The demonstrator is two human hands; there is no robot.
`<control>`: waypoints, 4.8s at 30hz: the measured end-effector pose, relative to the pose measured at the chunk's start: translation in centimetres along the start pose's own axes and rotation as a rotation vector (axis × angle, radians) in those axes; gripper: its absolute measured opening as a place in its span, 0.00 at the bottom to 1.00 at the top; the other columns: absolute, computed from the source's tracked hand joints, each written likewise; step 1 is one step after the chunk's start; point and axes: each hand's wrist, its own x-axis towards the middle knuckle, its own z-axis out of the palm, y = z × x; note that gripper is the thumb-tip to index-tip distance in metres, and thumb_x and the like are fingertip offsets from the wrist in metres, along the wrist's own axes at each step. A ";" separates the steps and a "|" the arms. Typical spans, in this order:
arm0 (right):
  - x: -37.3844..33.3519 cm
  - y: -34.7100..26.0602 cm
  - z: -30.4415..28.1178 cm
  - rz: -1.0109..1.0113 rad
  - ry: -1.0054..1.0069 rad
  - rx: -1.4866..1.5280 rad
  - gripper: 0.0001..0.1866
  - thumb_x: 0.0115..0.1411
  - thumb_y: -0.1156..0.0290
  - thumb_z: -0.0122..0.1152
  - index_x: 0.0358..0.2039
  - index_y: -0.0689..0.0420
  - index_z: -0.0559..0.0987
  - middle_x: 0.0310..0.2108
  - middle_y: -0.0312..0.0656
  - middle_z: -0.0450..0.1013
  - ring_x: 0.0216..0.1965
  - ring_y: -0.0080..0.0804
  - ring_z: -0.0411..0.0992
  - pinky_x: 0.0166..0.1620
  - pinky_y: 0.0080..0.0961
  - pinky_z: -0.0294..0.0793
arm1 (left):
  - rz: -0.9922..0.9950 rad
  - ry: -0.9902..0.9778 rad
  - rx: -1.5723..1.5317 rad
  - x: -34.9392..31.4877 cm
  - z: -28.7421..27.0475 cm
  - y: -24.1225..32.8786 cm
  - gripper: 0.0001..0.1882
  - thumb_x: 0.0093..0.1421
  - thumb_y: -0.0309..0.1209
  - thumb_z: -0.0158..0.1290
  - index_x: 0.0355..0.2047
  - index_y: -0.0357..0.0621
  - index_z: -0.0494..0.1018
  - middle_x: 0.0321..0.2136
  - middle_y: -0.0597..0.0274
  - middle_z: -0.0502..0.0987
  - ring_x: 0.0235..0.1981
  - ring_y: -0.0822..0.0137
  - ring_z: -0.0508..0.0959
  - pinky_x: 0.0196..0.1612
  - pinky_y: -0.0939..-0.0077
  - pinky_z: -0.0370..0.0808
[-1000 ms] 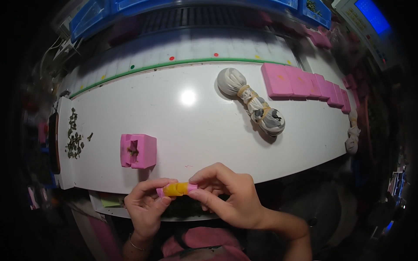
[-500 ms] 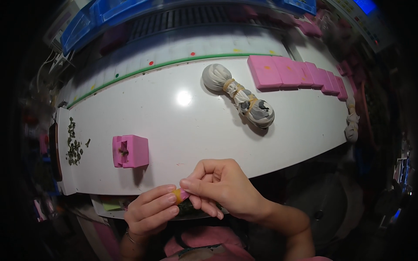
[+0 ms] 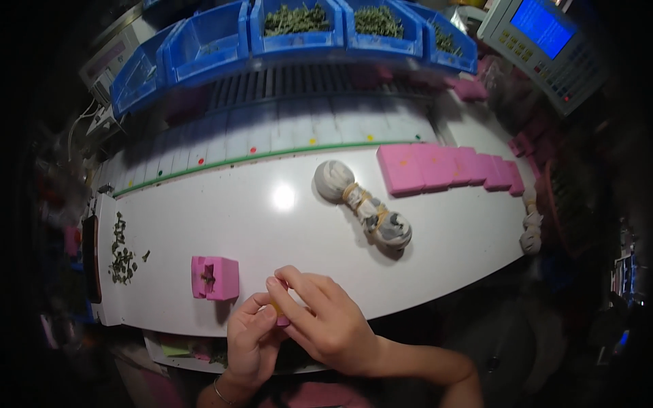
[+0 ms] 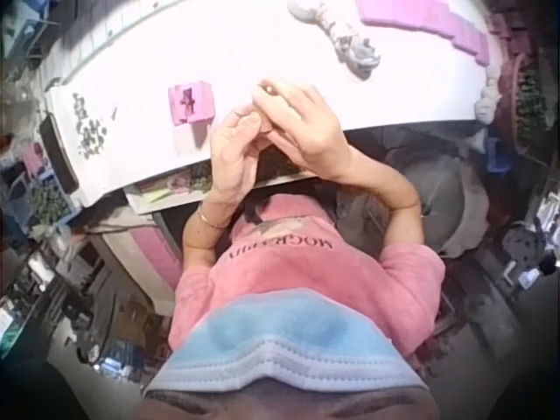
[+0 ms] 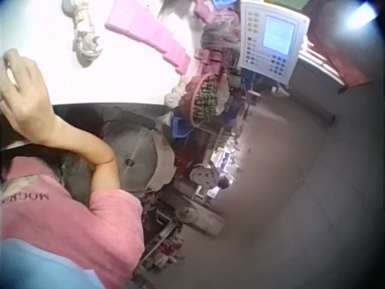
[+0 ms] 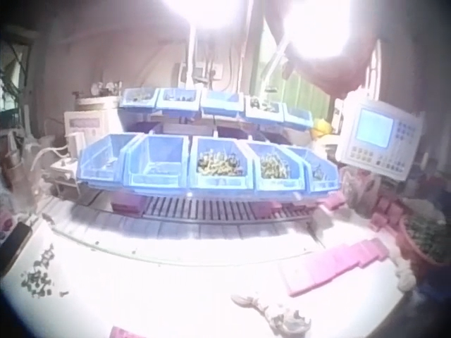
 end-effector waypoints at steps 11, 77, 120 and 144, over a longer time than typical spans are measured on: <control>6.4 10.0 -1.8 0.315 -0.028 -0.505 0.22 0.47 0.78 0.63 0.46 0.60 0.75 0.42 0.45 0.68 0.39 0.41 0.65 0.44 0.32 0.67 | 0.139 -0.074 0.430 -1.3 -0.5 0.3 0.12 0.64 0.24 0.43 0.43 0.27 0.68 0.37 0.43 0.76 0.41 0.59 0.77 0.47 0.73 0.74; 3.8 9.5 -5.7 0.207 -0.373 -0.578 0.34 0.48 0.85 0.53 0.58 0.68 0.58 0.50 0.56 0.62 0.48 0.51 0.63 0.50 0.38 0.63 | 0.485 -0.160 0.990 2.8 -4.2 5.7 0.45 0.47 0.28 0.64 0.59 0.38 0.47 0.59 0.48 0.56 0.61 0.56 0.59 0.62 0.65 0.56; 1.1 3.6 -2.1 -0.072 -0.228 -0.675 0.33 0.41 0.80 0.58 0.53 0.51 0.72 0.57 0.42 0.64 0.43 0.35 0.69 0.44 0.29 0.63 | 0.867 -0.069 1.536 3.6 -3.8 5.8 0.26 0.55 0.39 0.50 0.53 0.41 0.68 0.57 0.50 0.63 0.46 0.54 0.73 0.50 0.66 0.70; 5.2 0.6 -1.7 -0.028 -0.202 0.426 0.40 0.47 0.76 0.69 0.60 0.62 0.61 0.46 0.46 0.68 0.40 0.30 0.72 0.39 0.22 0.74 | 0.708 -0.086 1.351 2.5 -3.7 5.4 0.32 0.43 0.23 0.63 0.51 0.40 0.66 0.44 0.52 0.73 0.41 0.63 0.77 0.40 0.73 0.76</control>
